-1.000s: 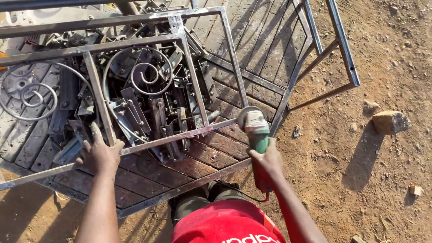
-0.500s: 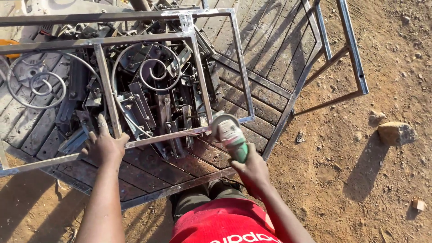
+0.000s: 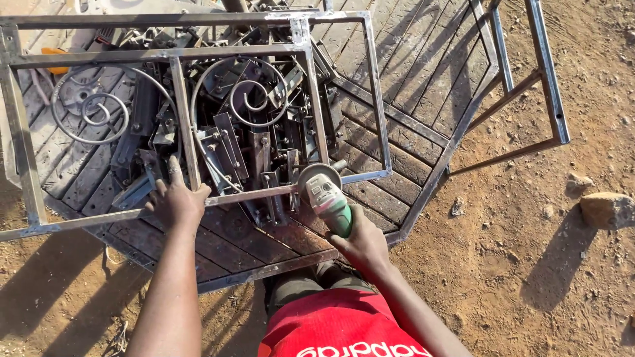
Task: Grinding welds and edges on a metal frame using an angle grinder in an outdoor workshop
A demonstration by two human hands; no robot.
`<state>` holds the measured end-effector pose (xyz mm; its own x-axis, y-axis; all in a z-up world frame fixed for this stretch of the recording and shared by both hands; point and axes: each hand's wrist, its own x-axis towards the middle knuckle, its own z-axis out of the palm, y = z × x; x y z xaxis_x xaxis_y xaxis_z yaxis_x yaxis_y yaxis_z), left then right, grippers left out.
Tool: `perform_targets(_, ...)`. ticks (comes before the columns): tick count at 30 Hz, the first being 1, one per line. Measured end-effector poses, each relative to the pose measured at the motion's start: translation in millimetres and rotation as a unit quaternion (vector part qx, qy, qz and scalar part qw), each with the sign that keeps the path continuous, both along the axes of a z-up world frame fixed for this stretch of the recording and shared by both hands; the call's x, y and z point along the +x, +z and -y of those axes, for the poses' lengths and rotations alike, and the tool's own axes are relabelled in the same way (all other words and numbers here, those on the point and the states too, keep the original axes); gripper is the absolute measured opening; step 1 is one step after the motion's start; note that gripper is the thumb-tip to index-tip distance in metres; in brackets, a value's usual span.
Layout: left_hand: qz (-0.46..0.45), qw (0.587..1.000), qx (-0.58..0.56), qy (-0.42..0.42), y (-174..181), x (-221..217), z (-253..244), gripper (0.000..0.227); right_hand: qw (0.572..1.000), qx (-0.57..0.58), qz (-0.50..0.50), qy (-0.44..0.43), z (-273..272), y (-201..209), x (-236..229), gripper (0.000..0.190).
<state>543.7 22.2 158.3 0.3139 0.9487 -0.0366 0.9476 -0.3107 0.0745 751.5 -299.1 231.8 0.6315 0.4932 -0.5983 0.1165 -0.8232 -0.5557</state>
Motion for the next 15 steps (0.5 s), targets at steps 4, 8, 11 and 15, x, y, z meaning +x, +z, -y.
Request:
perform_targets(4,-0.004,1.0,-0.003,-0.001,-2.6,-1.0,-3.1,0.092,1.0,0.015,0.019,0.0,0.6,0.6,2.9,0.064)
perform_targets(8,0.001,1.0,0.003,-0.002,4.6,0.9,0.8,0.092,0.995,0.005,0.02,-0.098,11.1,0.7,0.8,0.063)
perform_targets(11,0.008,1.0,-0.007,0.004,5.3,2.6,0.4,0.091,0.994,-0.01,0.042,-0.104,13.5,-1.4,-5.2,0.066)
perform_targets(15,0.032,0.999,-0.014,0.006,-3.4,-1.4,-3.8,0.092,0.995,-0.001,0.034,-0.091,-5.5,6.7,-30.2,0.064)
